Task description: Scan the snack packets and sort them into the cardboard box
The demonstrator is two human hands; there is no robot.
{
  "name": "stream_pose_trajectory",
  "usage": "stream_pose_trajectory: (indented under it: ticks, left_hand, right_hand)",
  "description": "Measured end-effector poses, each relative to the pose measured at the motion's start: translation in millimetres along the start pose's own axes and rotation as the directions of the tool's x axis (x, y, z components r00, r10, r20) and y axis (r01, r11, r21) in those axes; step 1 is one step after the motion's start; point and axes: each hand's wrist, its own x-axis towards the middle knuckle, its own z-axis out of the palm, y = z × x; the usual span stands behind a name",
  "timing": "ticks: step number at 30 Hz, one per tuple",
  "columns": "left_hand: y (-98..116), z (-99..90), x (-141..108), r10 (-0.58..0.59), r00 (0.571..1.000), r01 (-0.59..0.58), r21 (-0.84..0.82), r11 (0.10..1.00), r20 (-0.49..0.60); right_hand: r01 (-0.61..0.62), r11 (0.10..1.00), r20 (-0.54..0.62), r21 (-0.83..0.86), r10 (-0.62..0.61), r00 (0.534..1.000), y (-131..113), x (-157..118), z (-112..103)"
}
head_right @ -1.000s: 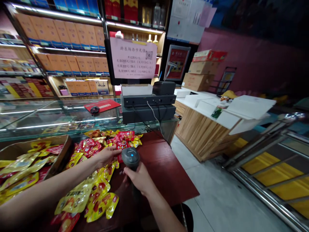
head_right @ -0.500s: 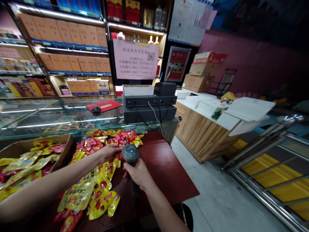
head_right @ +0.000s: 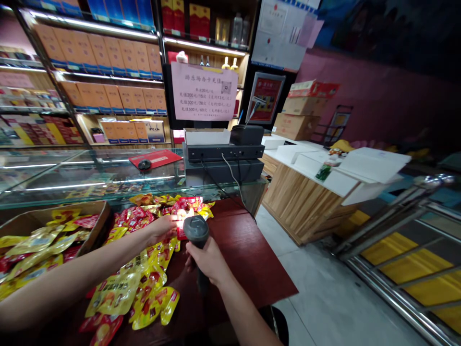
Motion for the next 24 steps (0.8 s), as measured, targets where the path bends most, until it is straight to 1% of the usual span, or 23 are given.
stream_pose_trajectory:
  ticks: [2, 4, 6, 8, 10, 12, 14, 16, 18, 21, 24]
  left_hand:
    - [2, 1.4, -4, -0.010, 1.000, 0.010, -0.005, 1.000, 0.017]
    - [5, 1.6, -11, -0.033, 0.999, 0.034, -0.029, 0.999, 0.039]
    - [9, -0.6, -21, -0.058, 0.997, 0.062, -0.071, 0.996, 0.055]
    - [12, -5.9, -34, -0.068, 0.994, 0.077, -0.110, 0.991, 0.080]
    - [16, -14.8, -48, -0.062, 0.992, 0.075, -0.123, 0.990, 0.108]
    - [21, -27.2, -64, -0.054, 0.994, 0.066, -0.121, 0.990, 0.100]
    - [29, -43.4, -80, -0.053, 0.998, 0.058, -0.123, 0.991, 0.044]
    - [39, -63.6, -97, -0.060, 0.998, 0.058, -0.151, 0.987, -0.011]
    - [52, -88.0, -115, -0.063, 0.998, 0.057, -0.214, 0.975, -0.021]
    - [71, -129.5, -144, -0.044, 0.998, 0.027, -0.301, 0.953, -0.050]
    - [85, -167.9, -179, -0.025, 0.989, -0.027, -0.347, 0.937, -0.143]
  right_hand:
    - [0.048, 0.998, -0.041, 0.028, -0.047, 0.998, -1, 1, -1]
    - [0.128, 0.991, -0.126, 0.049, -0.121, 0.985, -2, 4, -2]
    - [0.163, 0.985, -0.178, 0.054, -0.151, 0.972, -5, 7, -3]
    - [0.128, 0.989, -0.158, 0.078, -0.114, 0.981, -8, 11, 0]
    - [0.068, 0.988, -0.079, 0.141, -0.057, 0.995, -11, 17, 7]
    - [0.010, 0.977, 0.006, 0.215, -0.012, 1.000, -16, 23, 19]
    - [-0.045, 0.965, 0.088, 0.260, 0.022, 0.996, -24, 31, 37]
    - [-0.083, 0.960, 0.156, 0.266, 0.042, 0.987, -34, 38, 58]
    - [-0.110, 0.962, 0.218, 0.250, 0.055, 0.975, -46, 47, 84]
    - [-0.143, 0.967, 0.319, 0.211, 0.070, 0.945, -65, 58, 129]
    - [-0.147, 0.969, 0.446, 0.197, 0.045, 0.894, -79, 66, 180]
